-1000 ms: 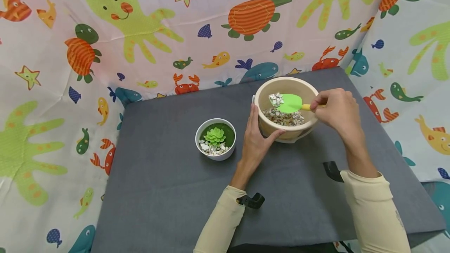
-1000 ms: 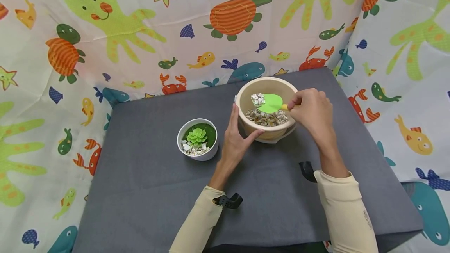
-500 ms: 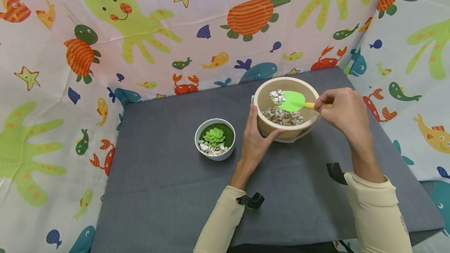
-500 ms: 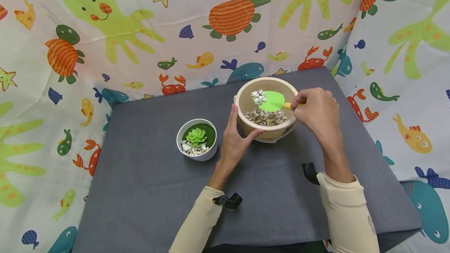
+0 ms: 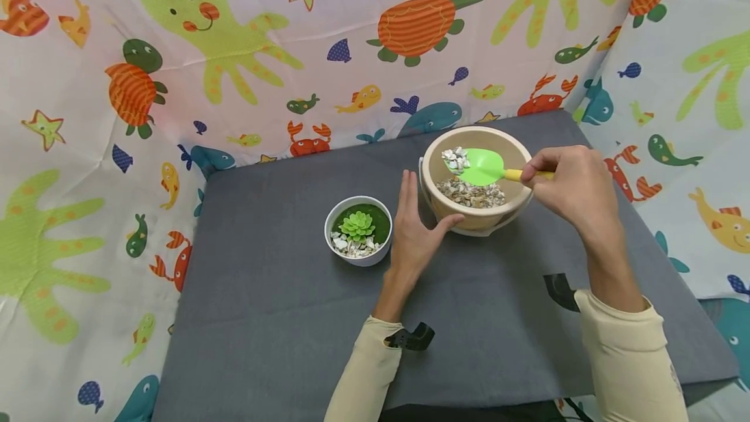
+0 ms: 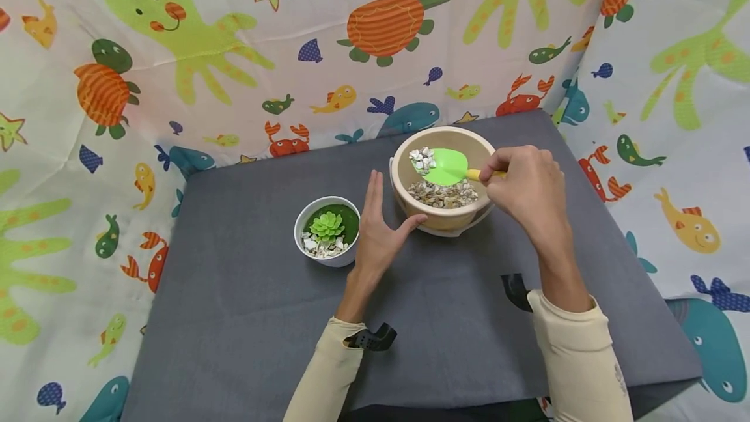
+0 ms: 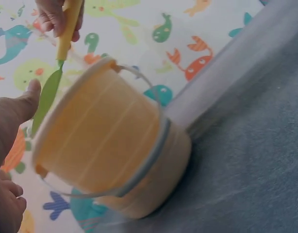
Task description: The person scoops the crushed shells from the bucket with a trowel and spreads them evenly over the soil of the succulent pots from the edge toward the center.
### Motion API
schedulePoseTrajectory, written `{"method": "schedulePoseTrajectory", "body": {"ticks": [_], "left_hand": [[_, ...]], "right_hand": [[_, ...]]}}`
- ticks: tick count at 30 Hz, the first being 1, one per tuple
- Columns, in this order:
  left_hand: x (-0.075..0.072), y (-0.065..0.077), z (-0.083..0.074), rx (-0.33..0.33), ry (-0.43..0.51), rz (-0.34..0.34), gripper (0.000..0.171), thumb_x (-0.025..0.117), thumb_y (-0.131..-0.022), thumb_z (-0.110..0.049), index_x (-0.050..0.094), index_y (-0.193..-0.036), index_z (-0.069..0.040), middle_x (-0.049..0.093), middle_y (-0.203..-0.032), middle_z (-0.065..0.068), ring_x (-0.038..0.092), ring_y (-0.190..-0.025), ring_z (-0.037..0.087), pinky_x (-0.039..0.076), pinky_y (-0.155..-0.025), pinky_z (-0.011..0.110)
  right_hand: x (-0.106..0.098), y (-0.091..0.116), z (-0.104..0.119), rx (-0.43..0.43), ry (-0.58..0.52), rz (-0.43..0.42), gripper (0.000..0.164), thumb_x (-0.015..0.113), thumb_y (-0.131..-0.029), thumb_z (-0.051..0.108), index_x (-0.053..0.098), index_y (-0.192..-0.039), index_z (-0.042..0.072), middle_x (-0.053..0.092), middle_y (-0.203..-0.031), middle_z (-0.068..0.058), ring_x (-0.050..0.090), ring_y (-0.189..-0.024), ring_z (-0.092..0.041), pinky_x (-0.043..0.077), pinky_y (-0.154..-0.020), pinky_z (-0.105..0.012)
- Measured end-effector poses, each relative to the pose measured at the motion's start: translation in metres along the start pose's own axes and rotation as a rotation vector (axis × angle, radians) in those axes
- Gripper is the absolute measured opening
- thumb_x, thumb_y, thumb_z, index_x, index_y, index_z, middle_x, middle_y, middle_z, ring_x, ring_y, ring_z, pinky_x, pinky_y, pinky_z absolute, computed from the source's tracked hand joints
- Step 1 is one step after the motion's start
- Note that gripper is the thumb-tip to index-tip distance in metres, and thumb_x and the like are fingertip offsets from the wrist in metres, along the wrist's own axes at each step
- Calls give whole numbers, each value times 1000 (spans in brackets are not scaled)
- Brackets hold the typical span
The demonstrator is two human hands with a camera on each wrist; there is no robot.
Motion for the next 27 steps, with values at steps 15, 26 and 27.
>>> {"method": "schedulePoseTrajectory", "body": {"ticks": [15, 26, 27], "left_hand": [[-58, 11, 13, 20, -38, -155, 92, 68, -72, -56, 24, -146, -22, 21, -151, -1, 24, -136, 12, 31, -105, 37], [-103, 19, 57, -39, -50, -301, 91, 75, -69, -50, 33, -143, -17, 24, -150, 2, 27, -135, 16, 32, -103, 44], [-106, 20, 61, -47, -50, -303, 91, 75, -69, -50, 32, -143, -18, 23, -150, 1, 26, -135, 16, 32, -103, 43]], "right_hand": [[10, 9, 30, -40, -28, 47, 12, 61, -76, 1, 70, -74, 8, 65, -79, -10, 47, -76, -24, 37, -48, -34], [29, 13, 53, -138, -73, 58, 15, 61, -72, -1, 70, -69, 11, 66, -69, -5, 45, -57, -22, 30, -41, -31], [31, 13, 54, -141, -74, 62, 15, 61, -72, -1, 70, -69, 11, 66, -69, -4, 46, -58, -22, 30, -42, -31]]}}
Point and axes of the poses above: each hand's wrist, its own y-axis away from the middle knuckle, its own x-axis out of the palm, z = x × y, the point moved 2 cm from there along -y, towards the middle knuckle
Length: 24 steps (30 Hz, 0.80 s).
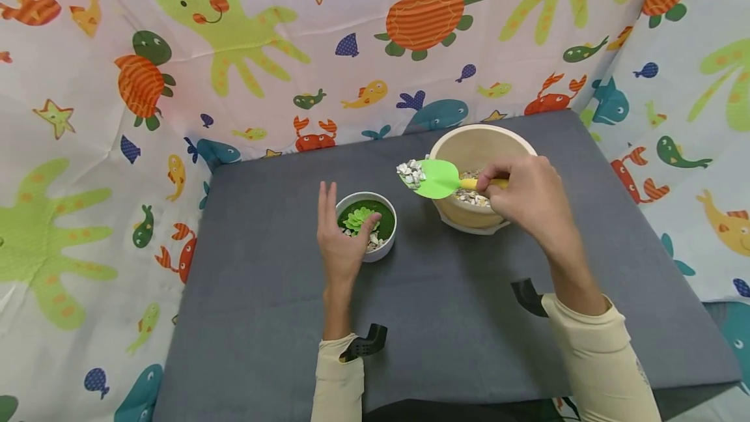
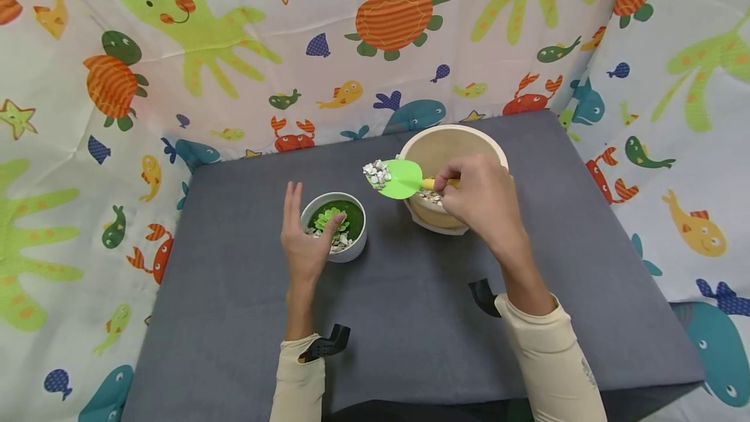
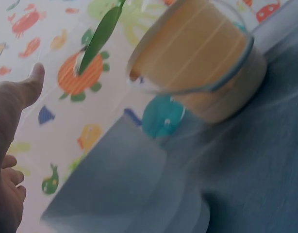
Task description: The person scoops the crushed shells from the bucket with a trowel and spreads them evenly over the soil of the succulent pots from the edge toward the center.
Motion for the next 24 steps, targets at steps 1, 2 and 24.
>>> {"method": "schedulePoseTrajectory", "body": {"ticks": [1, 2, 24], "left_hand": [[-2, 0, 4, -8, -6, -1, 92, 75, -69, -50, 32, -143, -20, 23, -150, 0, 25, -135, 16, 31, -103, 43], [-5, 1, 7, -19, -11, 0, 92, 76, -68, -49, 31, -144, -21, 23, -150, 0, 25, -135, 16, 31, -104, 43], [-3, 20, 53, -191, 69, 245, 115, 84, -59, -44, 10, -147, -33, 22, -149, -11, 20, -135, 5, 25, -107, 38]], "right_hand": [[1, 0, 1, -7, 2, 1, 17, 60, -72, -1, 70, -68, 12, 65, -68, -3, 46, -57, -21, 30, -42, -31], [3, -1, 2, -16, -2, 2, 17, 59, -71, -2, 70, -67, 12, 65, -67, -3, 47, -58, -21, 31, -44, -31], [54, -15, 39, -157, 16, 156, 22, 57, -67, -4, 68, -63, 15, 61, -63, 5, 48, -58, -15, 38, -51, -29]]}}
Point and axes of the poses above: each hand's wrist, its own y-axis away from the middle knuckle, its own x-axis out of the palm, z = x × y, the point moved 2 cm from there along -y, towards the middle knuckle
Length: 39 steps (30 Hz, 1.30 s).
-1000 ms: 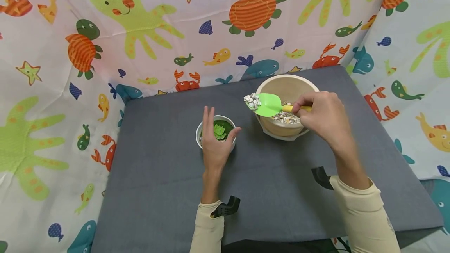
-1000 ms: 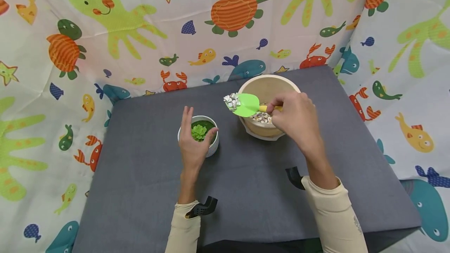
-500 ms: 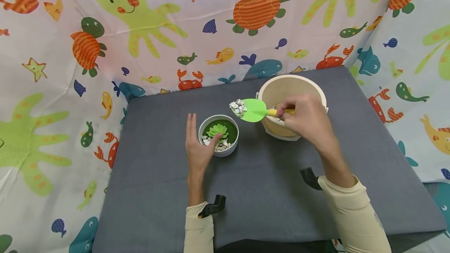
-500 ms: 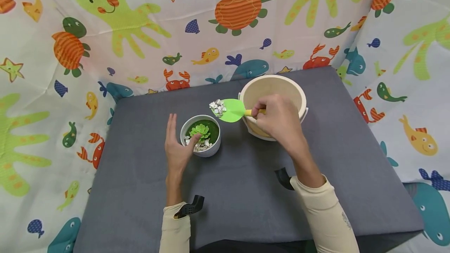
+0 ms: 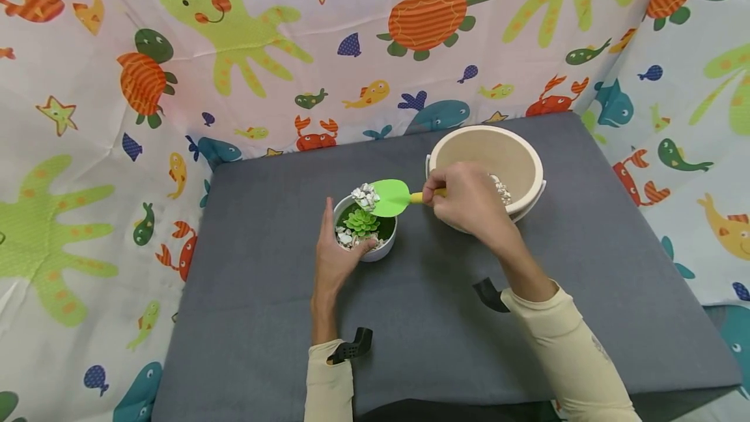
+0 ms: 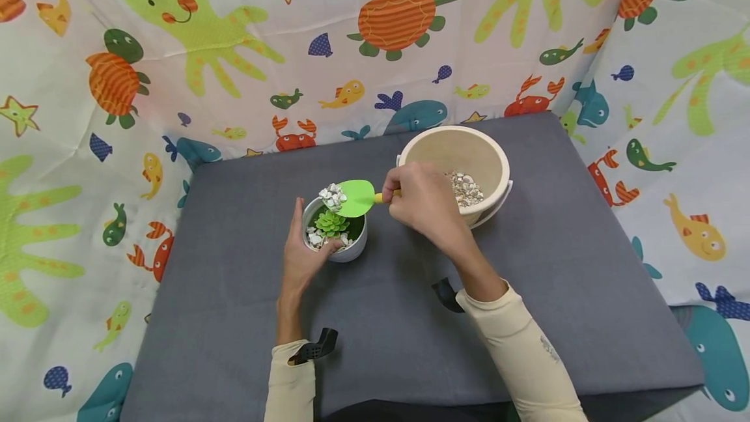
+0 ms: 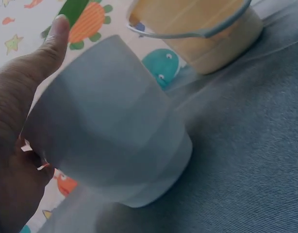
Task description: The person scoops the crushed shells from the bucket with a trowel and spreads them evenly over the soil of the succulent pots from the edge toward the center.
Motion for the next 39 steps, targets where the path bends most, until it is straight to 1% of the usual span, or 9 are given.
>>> {"method": "schedulePoseTrajectory", "body": {"ticks": [3, 6, 11, 15, 17, 24, 29, 33, 39], "left_hand": [[2, 1, 4, 1, 51, 3, 119, 86, -56, -39, 9, -147, -32, 26, -149, -8, 22, -135, 6, 24, -108, 37], [4, 1, 6, 10, 93, -19, 122, 88, -54, -36, 9, -147, -30, 30, -147, -4, 25, -134, 8, 24, -107, 38], [4, 2, 9, -6, 119, -39, 123, 88, -52, -39, 10, -147, -30, 33, -146, -5, 29, -133, 9, 25, -106, 36], [5, 3, 9, -26, 137, -32, 122, 88, -54, -36, 10, -147, -31, 31, -146, -7, 28, -133, 8, 25, -107, 34], [4, 3, 6, -29, 142, -26, 121, 88, -55, -33, 10, -147, -30, 31, -146, -6, 28, -133, 9, 25, -106, 36], [-5, 6, -21, 9, 175, -27, 117, 88, -58, -17, 13, -148, -17, 33, -145, 11, 32, -131, 24, 27, -103, 44], [-6, 7, -25, 1, 146, -38, 115, 87, -59, -17, 14, -148, -17, 34, -144, 10, 32, -131, 27, 28, -103, 42], [-4, 9, -22, -7, 158, -56, 115, 87, -58, -21, 15, -147, -19, 33, -145, 7, 33, -130, 26, 28, -102, 45], [9, 11, 6, -5, 109, -157, 115, 87, -54, -40, 19, -146, -26, 35, -144, -7, 34, -130, 14, 29, -103, 37]], "right_hand": [[9, -4, 6, -42, 16, 37, 22, 56, -67, -4, 66, -64, 16, 60, -64, 6, 47, -56, -15, 38, -49, -28], [19, -8, 13, -88, 44, 75, 24, 56, -67, -3, 64, -63, 19, 60, -64, 7, 46, -55, -13, 36, -47, -27], [32, -14, 25, -176, 91, 133, 21, 60, -69, 1, 62, -60, 20, 57, -62, 7, 47, -54, -12, 35, -45, -26], [36, -19, 36, -221, 126, 160, 21, 61, -69, 0, 60, -58, 19, 53, -57, 7, 47, -51, -12, 35, -44, -26], [37, -21, 41, -225, 156, 174, 24, 59, -67, -1, 58, -57, 20, 52, -55, 7, 46, -50, -12, 35, -43, -27], [36, -25, 58, -214, 255, 226, 24, 55, -66, -1, 55, -56, 21, 49, -54, 4, 46, -51, -15, 35, -45, -30], [35, -25, 69, -244, 314, 238, 22, 61, -68, 3, 53, -55, 20, 49, -53, 4, 46, -50, -15, 36, -44, -32], [35, -24, 74, -278, 352, 203, 23, 63, -67, 4, 51, -53, 19, 48, -50, 4, 45, -49, -15, 35, -43, -32], [34, -21, 74, -292, 406, 163, 27, 62, -65, 3, 47, -51, 19, 39, -47, 5, 38, -49, -14, 32, -43, -31]]}}
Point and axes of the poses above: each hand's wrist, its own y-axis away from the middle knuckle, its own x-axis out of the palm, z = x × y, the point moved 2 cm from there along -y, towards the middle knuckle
